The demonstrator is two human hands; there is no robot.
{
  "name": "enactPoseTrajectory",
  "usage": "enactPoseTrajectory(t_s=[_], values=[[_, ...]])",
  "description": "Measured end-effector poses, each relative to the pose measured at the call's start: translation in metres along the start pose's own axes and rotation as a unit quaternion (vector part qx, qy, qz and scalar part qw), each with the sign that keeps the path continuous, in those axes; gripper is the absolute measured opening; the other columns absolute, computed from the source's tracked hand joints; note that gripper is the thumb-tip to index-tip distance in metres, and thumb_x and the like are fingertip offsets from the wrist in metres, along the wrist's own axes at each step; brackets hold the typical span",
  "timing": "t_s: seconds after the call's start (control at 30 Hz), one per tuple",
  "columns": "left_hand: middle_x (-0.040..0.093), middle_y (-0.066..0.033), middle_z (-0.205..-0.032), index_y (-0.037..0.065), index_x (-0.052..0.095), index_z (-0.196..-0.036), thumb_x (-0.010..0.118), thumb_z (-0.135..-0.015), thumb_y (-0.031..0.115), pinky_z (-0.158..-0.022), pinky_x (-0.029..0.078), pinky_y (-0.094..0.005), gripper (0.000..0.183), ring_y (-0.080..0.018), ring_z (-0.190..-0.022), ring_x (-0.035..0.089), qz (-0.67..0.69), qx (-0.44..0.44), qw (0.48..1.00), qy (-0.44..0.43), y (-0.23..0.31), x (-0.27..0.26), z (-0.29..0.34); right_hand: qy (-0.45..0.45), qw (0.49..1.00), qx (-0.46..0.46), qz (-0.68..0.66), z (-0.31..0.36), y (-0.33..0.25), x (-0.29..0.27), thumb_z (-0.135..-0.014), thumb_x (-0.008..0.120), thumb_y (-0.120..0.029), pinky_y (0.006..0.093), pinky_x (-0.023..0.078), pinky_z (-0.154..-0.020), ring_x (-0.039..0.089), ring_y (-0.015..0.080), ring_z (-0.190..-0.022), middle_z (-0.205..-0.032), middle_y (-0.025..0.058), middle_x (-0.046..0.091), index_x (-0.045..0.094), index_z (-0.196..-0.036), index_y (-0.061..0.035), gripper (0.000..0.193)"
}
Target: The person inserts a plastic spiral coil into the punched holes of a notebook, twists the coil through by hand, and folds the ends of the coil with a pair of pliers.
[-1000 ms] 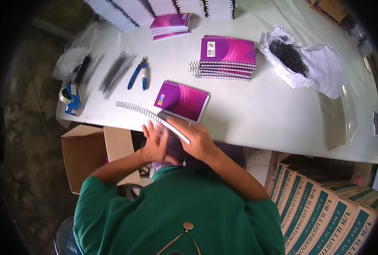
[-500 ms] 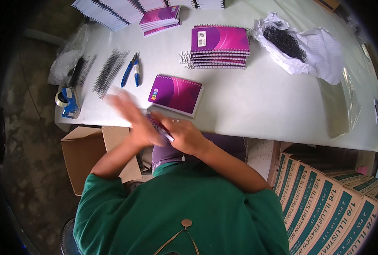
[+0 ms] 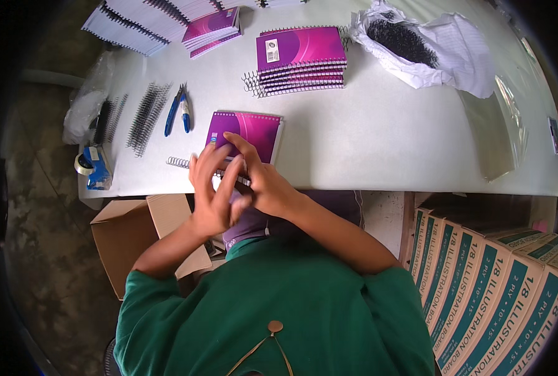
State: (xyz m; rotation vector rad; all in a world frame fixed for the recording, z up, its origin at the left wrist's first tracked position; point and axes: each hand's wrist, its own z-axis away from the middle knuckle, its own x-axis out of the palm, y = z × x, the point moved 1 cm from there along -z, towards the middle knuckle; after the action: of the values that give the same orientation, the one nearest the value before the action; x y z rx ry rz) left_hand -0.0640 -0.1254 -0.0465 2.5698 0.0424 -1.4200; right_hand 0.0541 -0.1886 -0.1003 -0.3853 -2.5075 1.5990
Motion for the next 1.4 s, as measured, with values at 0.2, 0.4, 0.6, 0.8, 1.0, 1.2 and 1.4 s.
enactPoseTrajectory(t_s=[0.2,0.4,0.6,0.8,1.0,1.2,1.4], values=[[0.064,-0.0002,-0.098,0.011,0.064,-0.099,0.073,-0.069,0.014,-0.090,0.033,-0.0358,0.032,-0.0164,-0.092,0.060,0.040,-0.014,0.996,-0.073,-0.005,-0.016,-0.027,0.026,0.998,0.059,-0.014,-0.003,0.003,0.001,-0.076,0.061,0.004,0.0396,0.050,-0.080,0.062,0.0347,-0.093,-0.107,0.0207,0.058,0.017,-0.139,-0.0073,0.078],[0.063,0.0003,-0.081,0.011,0.064,-0.087,0.071,-0.068,0.014,-0.086,0.038,-0.0374,0.021,-0.0155,-0.078,0.060,-0.007,0.042,0.994,-0.105,-0.016,-0.028,-0.047,0.033,0.997,0.063,0.007,-0.006,-0.001,0.001,-0.079,0.056,0.006,0.0402,0.049,-0.073,0.063,0.0357,-0.085,-0.091,0.0212,0.061,0.016,-0.139,-0.0078,0.073],[0.058,0.0019,-0.075,0.013,0.065,-0.082,0.074,-0.064,0.019,-0.084,0.038,-0.0371,0.021,-0.0179,-0.074,0.057,0.012,0.019,0.998,-0.063,-0.006,-0.032,-0.057,0.041,0.997,0.068,0.009,-0.006,-0.021,-0.008,-0.081,0.055,0.006,0.0410,0.048,-0.066,0.064,0.0344,-0.074,-0.081,0.0183,0.061,0.016,-0.139,-0.0075,0.071],[0.052,-0.0134,-0.115,0.000,0.045,-0.124,0.081,-0.065,0.023,-0.095,0.033,-0.0392,0.073,-0.0298,-0.110,0.046,0.068,-0.114,0.965,0.228,-0.004,-0.045,-0.099,0.204,0.972,-0.114,-0.003,-0.037,-0.047,-0.061,-0.086,0.056,-0.003,0.0275,0.044,-0.080,0.053,0.0125,-0.088,-0.097,0.0104,0.055,0.038,-0.128,-0.0036,0.045],[0.061,-0.0093,-0.104,0.002,0.054,-0.114,0.055,-0.088,0.002,-0.085,0.041,-0.0276,0.027,-0.0147,-0.096,0.055,0.389,-0.183,0.835,0.343,0.002,0.028,-0.156,0.404,0.905,-0.126,0.054,-0.103,-0.031,-0.106,-0.097,0.042,-0.028,0.0300,0.038,-0.092,0.050,0.0181,-0.103,-0.116,0.0133,0.050,0.042,-0.123,0.0023,0.040],[0.058,-0.0116,-0.113,0.007,0.057,-0.116,0.065,-0.081,0.029,-0.093,0.037,-0.0418,0.042,-0.0283,-0.108,0.051,-0.038,-0.079,0.988,0.130,-0.034,0.098,-0.150,0.459,0.878,-0.051,0.125,-0.094,0.041,-0.146,-0.097,0.039,-0.034,0.0343,0.040,-0.091,0.054,0.0272,-0.105,-0.114,0.0187,0.057,0.052,-0.117,0.0047,0.046],[0.060,-0.0130,-0.083,0.000,0.059,-0.080,0.067,-0.084,0.025,-0.065,0.045,-0.0287,0.026,-0.0200,-0.074,0.057,0.147,-0.321,0.906,0.232,-0.062,0.106,-0.140,0.510,0.808,-0.093,0.281,-0.097,0.047,-0.145,-0.085,0.063,-0.019,0.0349,0.042,-0.066,0.053,0.0243,-0.071,-0.074,0.0112,0.056,0.064,-0.081,0.0005,0.020]])
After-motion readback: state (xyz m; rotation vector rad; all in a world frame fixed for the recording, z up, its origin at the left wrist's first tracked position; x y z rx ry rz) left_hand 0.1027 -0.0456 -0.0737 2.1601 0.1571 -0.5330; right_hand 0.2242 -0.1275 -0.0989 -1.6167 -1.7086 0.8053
